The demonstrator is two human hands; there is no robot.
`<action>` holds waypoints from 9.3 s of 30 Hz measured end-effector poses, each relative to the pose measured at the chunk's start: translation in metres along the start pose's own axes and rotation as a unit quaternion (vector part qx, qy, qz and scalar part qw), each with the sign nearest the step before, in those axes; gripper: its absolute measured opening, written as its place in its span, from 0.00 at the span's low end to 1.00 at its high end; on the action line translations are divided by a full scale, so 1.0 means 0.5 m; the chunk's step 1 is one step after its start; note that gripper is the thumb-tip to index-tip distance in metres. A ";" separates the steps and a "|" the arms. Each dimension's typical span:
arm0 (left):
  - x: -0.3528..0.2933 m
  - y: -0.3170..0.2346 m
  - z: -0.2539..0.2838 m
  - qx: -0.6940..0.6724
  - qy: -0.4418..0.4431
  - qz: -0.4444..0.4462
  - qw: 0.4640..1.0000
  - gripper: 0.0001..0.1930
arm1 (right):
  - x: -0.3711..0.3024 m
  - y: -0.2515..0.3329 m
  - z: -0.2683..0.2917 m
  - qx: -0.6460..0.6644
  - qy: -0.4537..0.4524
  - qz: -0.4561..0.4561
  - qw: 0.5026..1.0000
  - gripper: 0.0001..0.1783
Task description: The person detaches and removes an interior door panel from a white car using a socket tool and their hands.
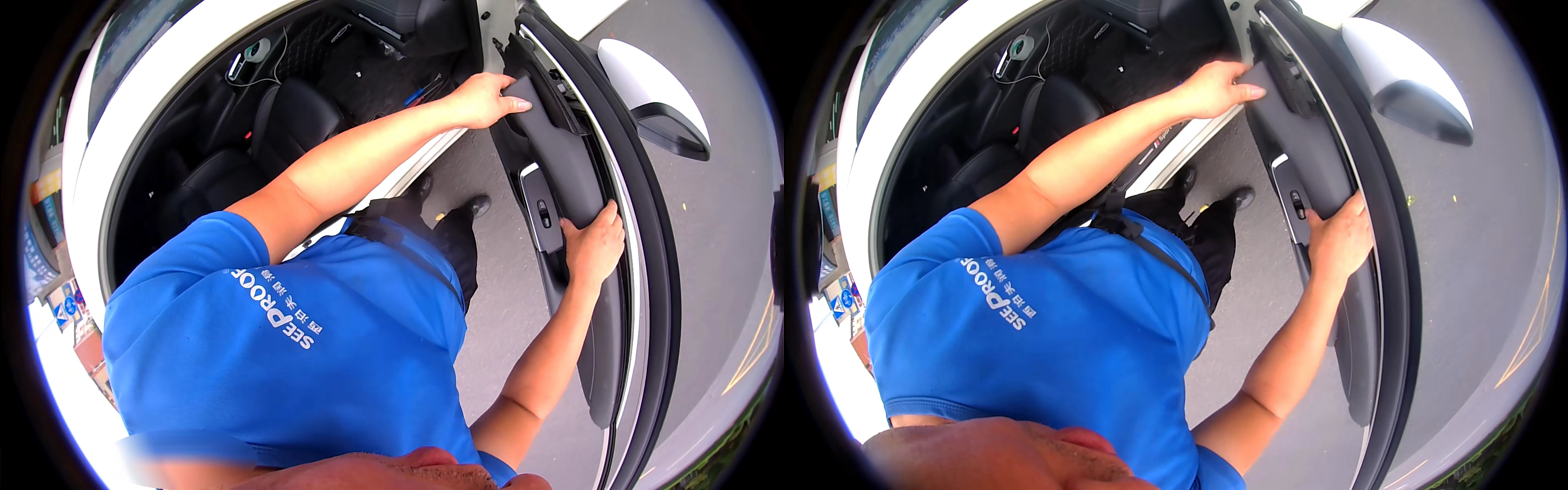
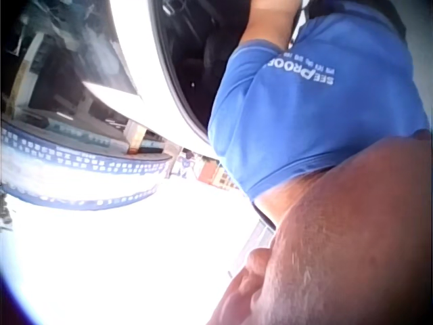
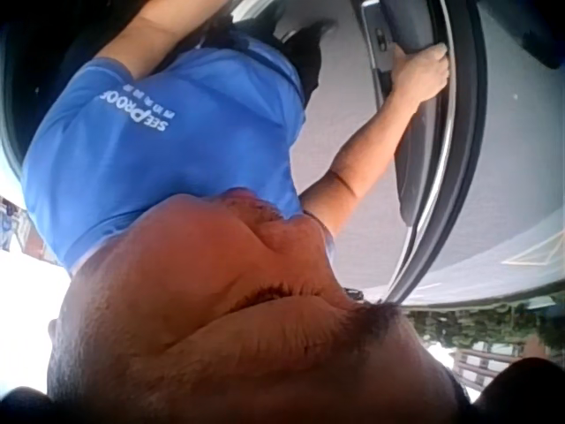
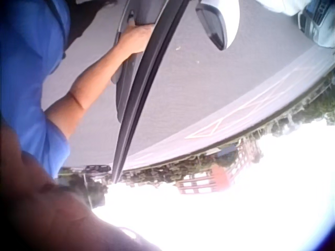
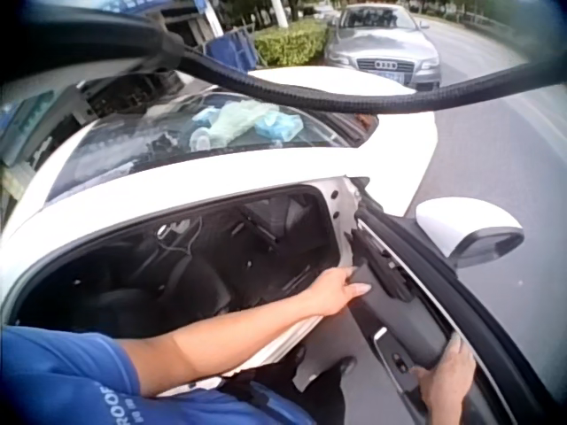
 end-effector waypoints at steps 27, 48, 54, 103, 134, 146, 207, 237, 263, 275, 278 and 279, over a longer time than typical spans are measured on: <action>-0.049 0.070 -0.034 -0.229 0.114 0.102 0.961 0.15 | -0.020 0.031 0.004 0.043 -0.003 0.058 0.997 0.36; -0.061 0.059 -0.030 -0.126 0.215 0.075 0.966 0.21 | 0.065 0.138 -0.019 0.162 0.061 0.027 0.984 0.43; -0.060 0.072 -0.031 -0.171 0.221 0.054 0.959 0.23 | 0.072 0.125 -0.030 0.212 0.059 0.039 0.975 0.48; -0.062 0.088 -0.052 -0.274 0.181 0.022 0.944 0.22 | 0.113 0.140 -0.059 0.241 0.096 -0.019 0.965 0.47; -0.057 0.080 -0.028 -0.248 0.188 -0.003 0.950 0.26 | 0.091 0.149 -0.057 0.239 0.134 -0.073 0.959 0.40; 0.161 0.103 0.203 -0.105 0.013 -0.110 0.988 0.09 | 0.105 0.141 -0.042 0.164 0.116 -0.034 0.979 0.39; 0.217 -0.117 -0.031 0.414 0.288 -0.316 0.804 0.16 | 0.085 0.172 -0.038 0.156 0.109 -0.012 0.982 0.38; 0.206 -0.061 0.020 0.405 0.403 -0.272 0.774 0.21 | 0.091 0.151 -0.040 0.146 0.048 0.032 0.988 0.27; 0.134 -0.001 0.168 0.104 0.073 -0.217 0.968 0.17 | 0.088 0.224 -0.039 0.395 -0.023 0.069 0.916 0.50; 0.160 0.031 0.120 0.070 0.020 -0.316 0.946 0.21 | 0.081 0.226 -0.055 0.250 -0.130 0.122 0.952 0.47; 0.166 0.035 0.117 0.071 0.016 -0.324 0.943 0.24 | 0.088 0.228 -0.054 0.244 -0.112 0.103 0.958 0.48; 0.167 0.040 0.113 0.068 0.022 -0.314 0.947 0.25 | 0.093 0.226 -0.054 0.244 -0.106 0.099 0.959 0.48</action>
Point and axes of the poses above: each hand's wrist, its own x-axis towards the middle knuckle, its own z-axis out of the back of the hand, y = z × x, the point moved 8 cm from there along x, towards the middle knuckle, and after that the axes turned 13 degrees about x, right-handed, at the moved point
